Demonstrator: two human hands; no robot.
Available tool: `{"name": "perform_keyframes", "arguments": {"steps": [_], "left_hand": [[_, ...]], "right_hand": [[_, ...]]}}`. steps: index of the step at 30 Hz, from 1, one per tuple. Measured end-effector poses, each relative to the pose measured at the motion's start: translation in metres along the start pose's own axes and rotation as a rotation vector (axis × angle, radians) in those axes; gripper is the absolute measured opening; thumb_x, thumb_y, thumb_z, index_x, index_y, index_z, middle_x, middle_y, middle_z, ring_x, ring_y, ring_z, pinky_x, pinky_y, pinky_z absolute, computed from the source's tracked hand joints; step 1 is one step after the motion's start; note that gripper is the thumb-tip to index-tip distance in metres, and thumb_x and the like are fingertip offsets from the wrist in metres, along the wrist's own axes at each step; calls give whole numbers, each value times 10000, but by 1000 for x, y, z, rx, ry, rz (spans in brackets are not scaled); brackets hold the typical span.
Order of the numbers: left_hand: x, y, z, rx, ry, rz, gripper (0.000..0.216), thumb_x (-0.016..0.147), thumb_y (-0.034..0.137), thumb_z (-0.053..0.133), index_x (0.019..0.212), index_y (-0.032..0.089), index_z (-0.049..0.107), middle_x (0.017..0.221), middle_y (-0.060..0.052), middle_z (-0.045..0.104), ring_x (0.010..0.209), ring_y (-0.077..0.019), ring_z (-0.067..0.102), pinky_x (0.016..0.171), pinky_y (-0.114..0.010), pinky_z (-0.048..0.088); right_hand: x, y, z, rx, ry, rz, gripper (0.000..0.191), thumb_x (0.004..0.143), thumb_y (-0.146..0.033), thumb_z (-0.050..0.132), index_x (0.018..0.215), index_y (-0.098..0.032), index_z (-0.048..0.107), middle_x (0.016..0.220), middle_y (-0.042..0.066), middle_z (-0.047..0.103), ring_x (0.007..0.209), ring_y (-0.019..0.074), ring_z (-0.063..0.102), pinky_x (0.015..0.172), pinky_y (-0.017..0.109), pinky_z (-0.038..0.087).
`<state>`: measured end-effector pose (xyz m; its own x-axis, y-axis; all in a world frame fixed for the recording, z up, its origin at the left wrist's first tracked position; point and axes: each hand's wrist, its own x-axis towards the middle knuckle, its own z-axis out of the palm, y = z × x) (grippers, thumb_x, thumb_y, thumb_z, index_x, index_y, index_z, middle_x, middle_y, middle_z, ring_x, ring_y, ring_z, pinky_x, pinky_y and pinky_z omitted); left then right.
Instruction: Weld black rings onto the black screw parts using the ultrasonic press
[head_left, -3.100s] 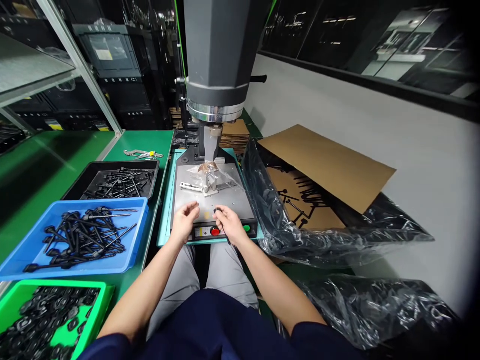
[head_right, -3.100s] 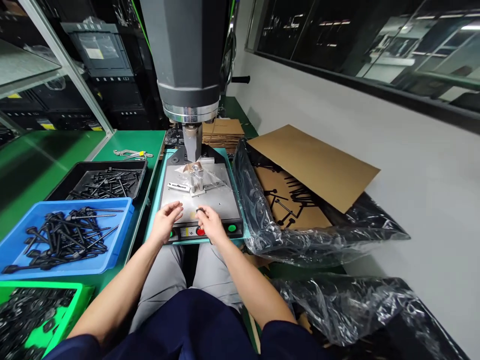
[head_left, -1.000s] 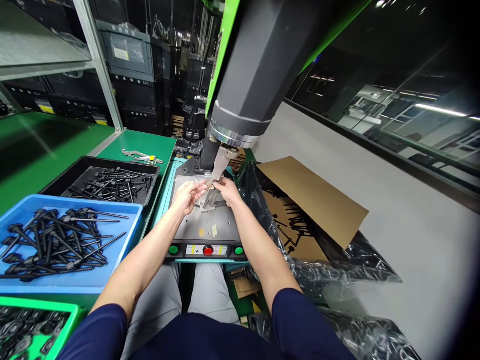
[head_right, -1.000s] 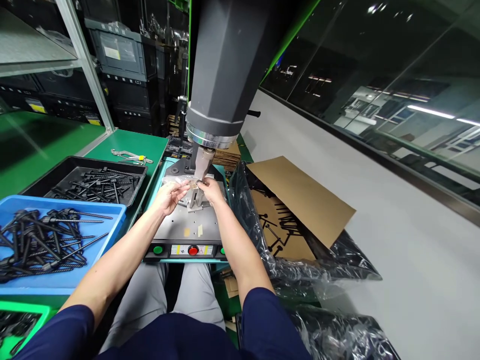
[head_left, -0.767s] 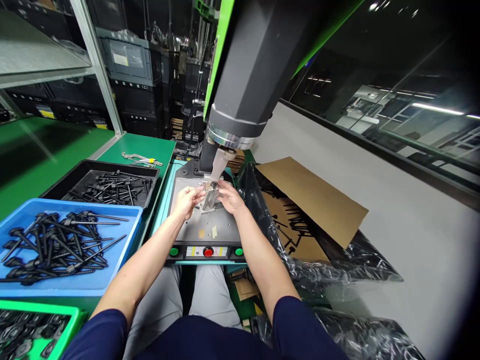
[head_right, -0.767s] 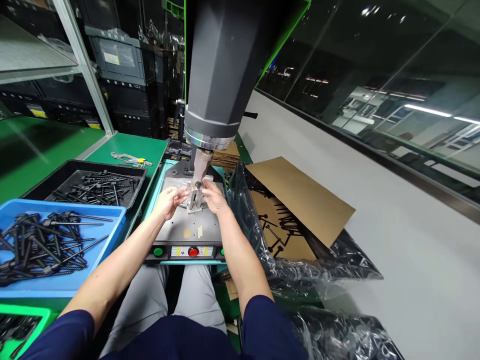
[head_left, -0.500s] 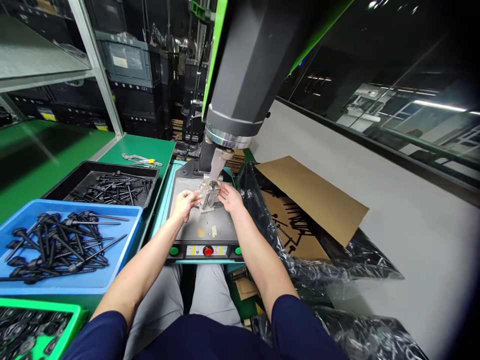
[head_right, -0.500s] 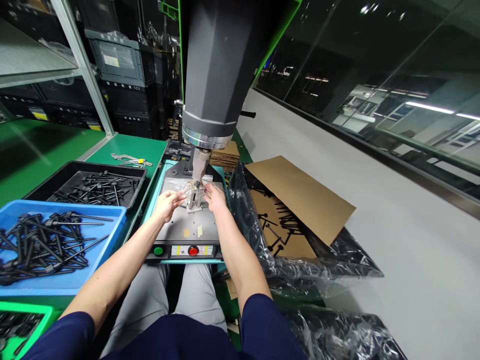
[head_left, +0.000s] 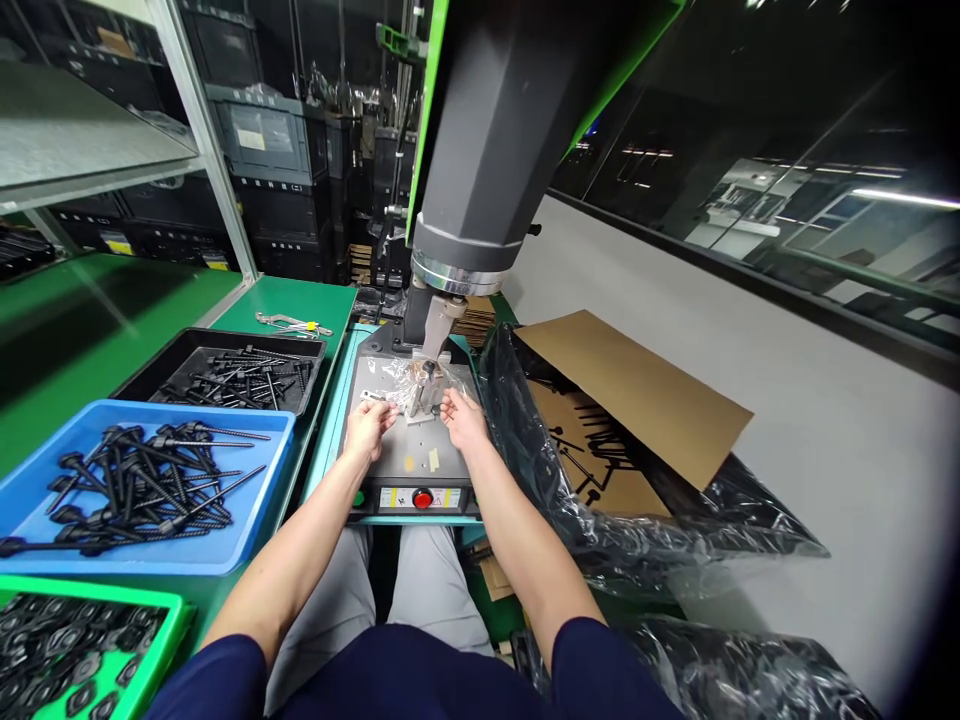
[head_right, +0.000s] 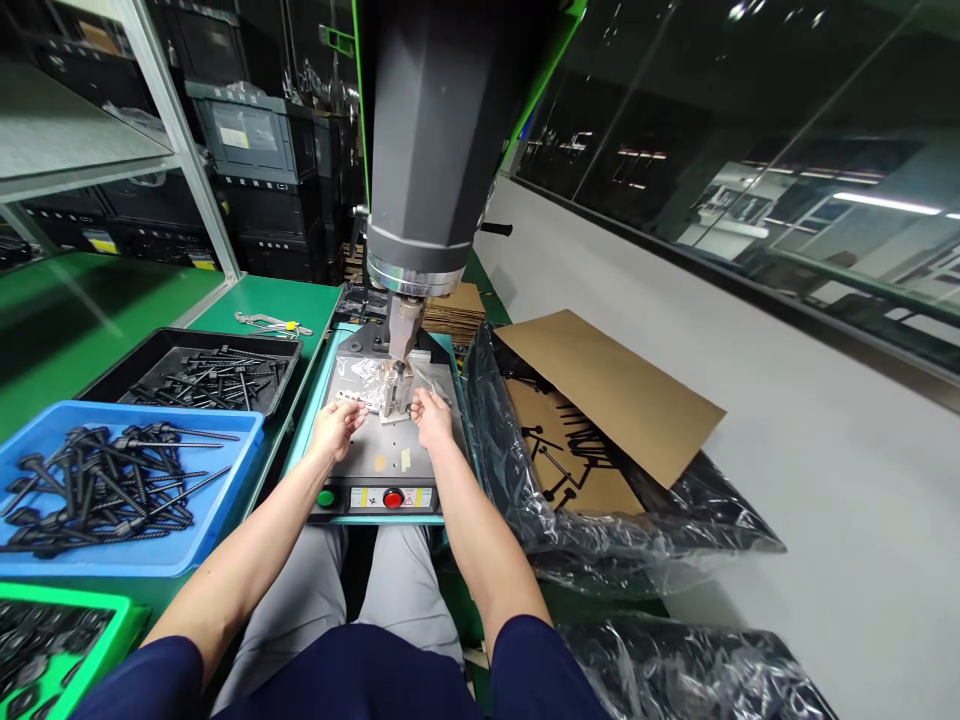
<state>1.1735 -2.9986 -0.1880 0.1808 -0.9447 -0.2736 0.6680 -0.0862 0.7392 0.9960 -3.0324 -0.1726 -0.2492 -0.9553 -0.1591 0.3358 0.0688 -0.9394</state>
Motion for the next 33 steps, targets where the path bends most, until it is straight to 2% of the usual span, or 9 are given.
{"name": "perform_keyframes", "arguments": {"steps": [7,13,16,20,22,24,27,29,33], "left_hand": [[-8,0,0,-1,-17,-19,253,669,202,806,718,144,565,767,-47,708,646,-100,682,636,-197,537],[-11,1,-4,31,24,-54,278,746,281,782,884,154,576,842,-63,702,669,-131,695,630,-237,551],[-25,-4,-31,154,80,76,324,782,308,738,1031,175,579,994,-95,701,818,-169,711,700,-278,568],[-57,-22,-99,608,211,370,404,783,331,710,1154,216,598,1222,-126,648,1156,-252,623,970,-369,513],[-70,-35,-131,846,271,378,463,762,360,716,1189,225,596,1319,-131,598,1239,-292,568,1044,-412,461],[-76,-47,-154,992,259,303,539,735,407,731,1217,215,584,1331,-143,587,1243,-322,561,1058,-448,441],[-73,-60,-169,1051,194,221,583,704,458,747,1204,203,588,1229,-141,642,1167,-332,606,1022,-458,454],[-69,-62,-171,1062,178,238,574,692,472,749,1178,205,601,1179,-131,661,1121,-327,627,992,-446,469],[-65,-60,-169,1102,186,275,563,686,486,739,1155,202,610,1146,-128,663,1056,-331,640,939,-448,485]], "right_hand": [[-7,-5,0,64,6,67,247,755,-392,798,774,-177,676,641,-9,630,535,85,569,481,185,449],[-28,-2,-14,68,-63,152,373,697,-509,821,774,-175,676,677,24,645,565,123,589,512,238,487],[-50,11,-46,-64,-74,35,394,664,-527,815,806,-184,682,719,27,644,583,136,584,532,260,487],[-76,38,-113,-554,214,-353,356,750,-512,690,910,-194,696,945,103,671,789,221,634,721,372,545],[-84,54,-146,-806,345,-469,417,786,-507,621,1043,-185,686,1135,162,631,987,289,625,870,455,529],[-88,70,-171,-975,359,-479,524,811,-519,568,1199,-173,634,1252,194,575,1155,340,569,981,516,477],[-89,88,-194,-1072,246,-444,622,854,-540,508,1368,-191,526,1351,190,519,1294,356,487,1047,538,437],[-88,95,-201,-1091,186,-454,645,873,-547,489,1421,-208,478,1397,177,489,1321,347,466,1046,526,448],[-87,102,-205,-1145,196,-529,672,893,-572,483,1440,-183,460,1364,192,518,1282,353,492,1075,531,415]]}}
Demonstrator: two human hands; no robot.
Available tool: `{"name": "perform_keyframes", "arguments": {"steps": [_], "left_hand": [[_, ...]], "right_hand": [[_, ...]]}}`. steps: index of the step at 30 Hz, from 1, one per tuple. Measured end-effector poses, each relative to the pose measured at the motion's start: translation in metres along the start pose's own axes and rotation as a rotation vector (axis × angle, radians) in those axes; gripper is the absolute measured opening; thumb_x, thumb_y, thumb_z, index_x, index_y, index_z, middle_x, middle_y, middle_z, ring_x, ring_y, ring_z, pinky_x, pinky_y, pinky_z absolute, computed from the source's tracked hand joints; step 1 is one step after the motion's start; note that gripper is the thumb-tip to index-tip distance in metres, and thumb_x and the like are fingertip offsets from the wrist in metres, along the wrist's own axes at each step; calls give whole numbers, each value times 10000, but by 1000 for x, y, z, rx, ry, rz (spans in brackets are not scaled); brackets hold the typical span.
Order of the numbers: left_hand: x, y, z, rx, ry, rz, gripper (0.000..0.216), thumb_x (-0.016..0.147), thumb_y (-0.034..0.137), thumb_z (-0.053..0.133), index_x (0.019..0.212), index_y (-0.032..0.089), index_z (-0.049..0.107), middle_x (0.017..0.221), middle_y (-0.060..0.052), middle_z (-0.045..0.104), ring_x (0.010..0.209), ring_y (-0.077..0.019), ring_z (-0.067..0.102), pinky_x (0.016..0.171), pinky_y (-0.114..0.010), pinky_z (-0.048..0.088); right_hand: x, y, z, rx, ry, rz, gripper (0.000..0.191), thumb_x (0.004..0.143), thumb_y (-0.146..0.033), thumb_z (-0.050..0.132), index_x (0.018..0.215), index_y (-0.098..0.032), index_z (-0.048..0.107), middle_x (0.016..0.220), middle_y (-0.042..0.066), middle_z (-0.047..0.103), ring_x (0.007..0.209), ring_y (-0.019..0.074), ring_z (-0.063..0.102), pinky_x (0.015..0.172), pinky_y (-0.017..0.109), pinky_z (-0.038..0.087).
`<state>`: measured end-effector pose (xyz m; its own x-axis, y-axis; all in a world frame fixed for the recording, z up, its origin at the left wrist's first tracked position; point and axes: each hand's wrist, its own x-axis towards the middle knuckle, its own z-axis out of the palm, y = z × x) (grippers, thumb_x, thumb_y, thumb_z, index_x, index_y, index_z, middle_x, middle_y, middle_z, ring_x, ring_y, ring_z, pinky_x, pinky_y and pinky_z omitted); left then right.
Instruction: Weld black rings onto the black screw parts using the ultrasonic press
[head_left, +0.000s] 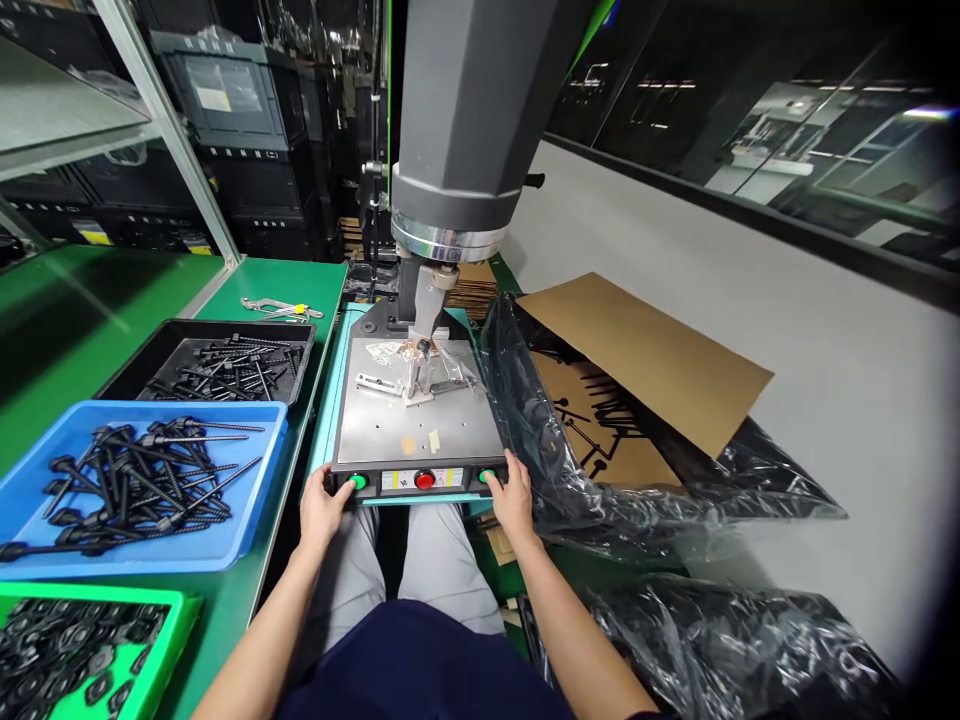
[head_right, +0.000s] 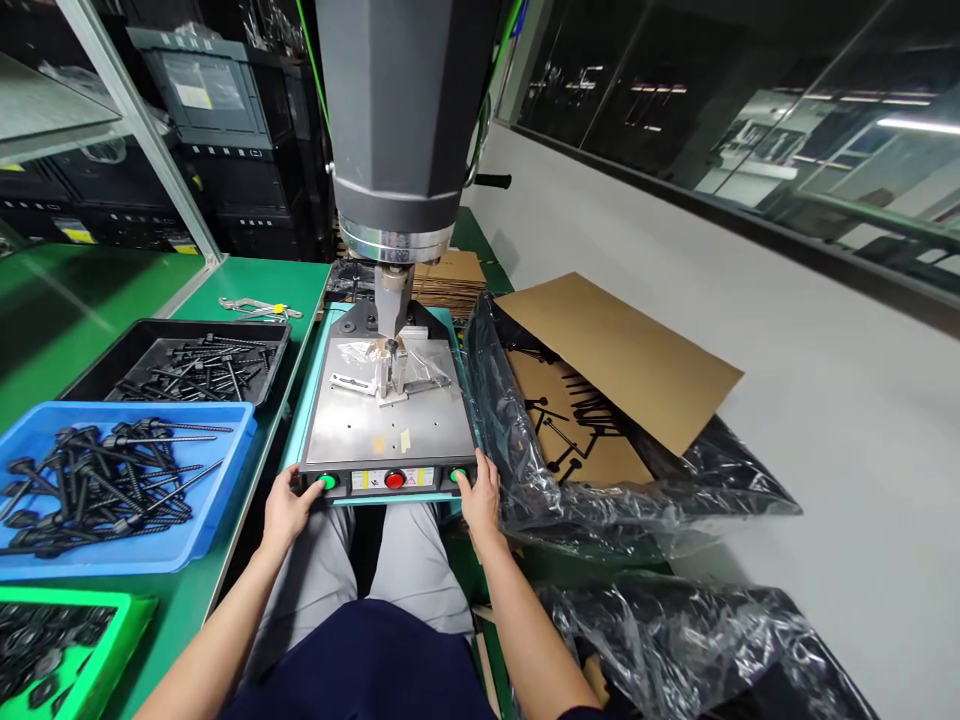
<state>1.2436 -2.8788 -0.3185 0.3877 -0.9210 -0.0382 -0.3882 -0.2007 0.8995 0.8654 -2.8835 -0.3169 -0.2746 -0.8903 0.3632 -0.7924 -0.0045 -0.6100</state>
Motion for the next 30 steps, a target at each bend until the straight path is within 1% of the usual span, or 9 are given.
{"name": "perform_keyframes", "arguments": {"steps": [4,7,11,17,21,24,27,28,30], "left_hand": [[0,-2,0,6,-7,-7,568,708,492,719,1178,198,594,1162,-125,656,1071,-316,630,946,-433,478],[1,-6,1,22,-46,-4,616,729,506,696,1234,177,568,1210,-132,646,1094,-304,622,959,-427,473],[1,-9,2,-17,-78,-17,668,744,540,681,1277,160,554,1240,-141,639,1120,-293,617,974,-412,471],[-4,-7,4,-51,-55,-39,709,736,550,695,1318,175,542,1305,-146,609,1182,-303,593,1030,-434,439],[-7,-2,1,-108,-57,-65,663,720,499,732,1278,178,573,1265,-140,634,1167,-303,608,1037,-443,442],[-10,10,-4,-126,39,-69,587,724,438,744,1228,172,604,1240,-147,637,1174,-311,605,1046,-457,441],[-9,34,-5,-154,174,43,506,768,388,716,1222,189,611,1302,-151,592,1207,-302,583,1055,-452,443],[-6,46,-3,-214,174,79,468,780,374,712,1203,195,623,1301,-147,592,1200,-289,586,1049,-436,453],[4,71,6,-433,87,67,373,791,344,719,1126,193,652,1245,-135,628,1148,-254,620,1010,-391,493]], "right_hand": [[-5,3,6,-55,63,-73,667,933,-588,436,1461,-181,428,1384,197,513,1298,353,476,1096,541,376],[-10,6,8,-73,45,-94,650,971,-554,374,1498,-172,372,1432,201,480,1331,347,446,1093,557,370],[-13,9,9,-88,17,-64,620,995,-509,335,1529,-195,329,1473,186,457,1358,335,428,1100,555,364],[-12,7,10,-70,42,-66,657,981,-536,361,1507,-143,369,1455,205,480,1355,328,436,1110,532,363],[-13,5,10,-46,42,-39,666,966,-556,376,1492,-148,396,1456,197,484,1356,326,438,1116,531,357],[-12,2,8,3,40,-2,667,949,-569,391,1472,-156,427,1458,190,484,1365,323,433,1109,523,371],[-7,-5,2,84,38,84,649,929,-580,405,1407,-152,504,1397,191,540,1314,323,490,1061,506,428],[-4,-10,-1,101,51,113,635,919,-583,416,1362,-146,547,1351,193,574,1278,326,521,1052,506,436],[4,-23,-8,119,125,135,599,896,-582,450,1247,-130,628,1268,200,613,1221,332,555,1053,510,433]]}}
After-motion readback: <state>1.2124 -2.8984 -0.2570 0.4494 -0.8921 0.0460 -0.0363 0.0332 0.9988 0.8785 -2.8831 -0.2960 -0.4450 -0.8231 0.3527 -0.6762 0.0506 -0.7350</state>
